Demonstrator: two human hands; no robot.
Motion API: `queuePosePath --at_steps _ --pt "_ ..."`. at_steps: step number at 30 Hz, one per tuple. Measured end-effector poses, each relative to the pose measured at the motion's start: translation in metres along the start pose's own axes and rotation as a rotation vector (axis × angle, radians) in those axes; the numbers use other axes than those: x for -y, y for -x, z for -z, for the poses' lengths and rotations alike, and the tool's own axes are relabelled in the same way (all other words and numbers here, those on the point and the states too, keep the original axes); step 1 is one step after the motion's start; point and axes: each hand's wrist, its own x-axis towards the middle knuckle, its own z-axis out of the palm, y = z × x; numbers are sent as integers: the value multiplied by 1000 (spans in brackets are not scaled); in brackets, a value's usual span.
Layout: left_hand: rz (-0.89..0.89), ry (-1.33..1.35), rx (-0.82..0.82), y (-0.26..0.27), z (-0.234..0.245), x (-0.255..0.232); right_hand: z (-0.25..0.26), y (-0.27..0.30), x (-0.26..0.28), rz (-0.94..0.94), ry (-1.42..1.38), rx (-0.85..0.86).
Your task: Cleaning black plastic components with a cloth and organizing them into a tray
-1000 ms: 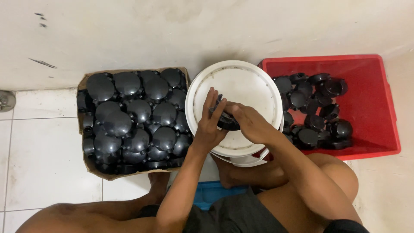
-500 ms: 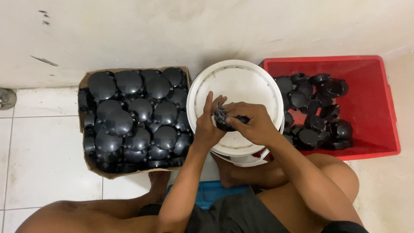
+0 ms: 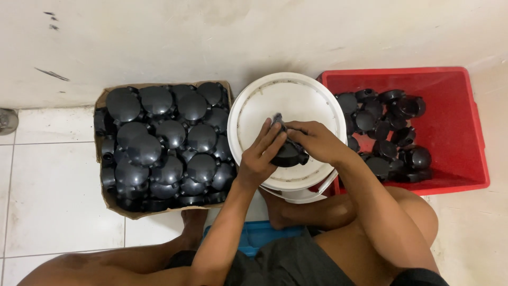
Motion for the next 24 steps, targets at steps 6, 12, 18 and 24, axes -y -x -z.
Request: queuePosePath --at_steps 6,12,18,24 --pt "-73 12 19 4 -5 4 0 -14 -14 -166 -258 -42" --pt "13 -53 20 2 -2 3 5 -49 -76 -102 -197 -400" --pt "109 -28 9 7 0 12 23 -36 -74 -53 723 -343" --pt "187 -39 -29 5 3 14 13 -12 -54 0 398 -498"
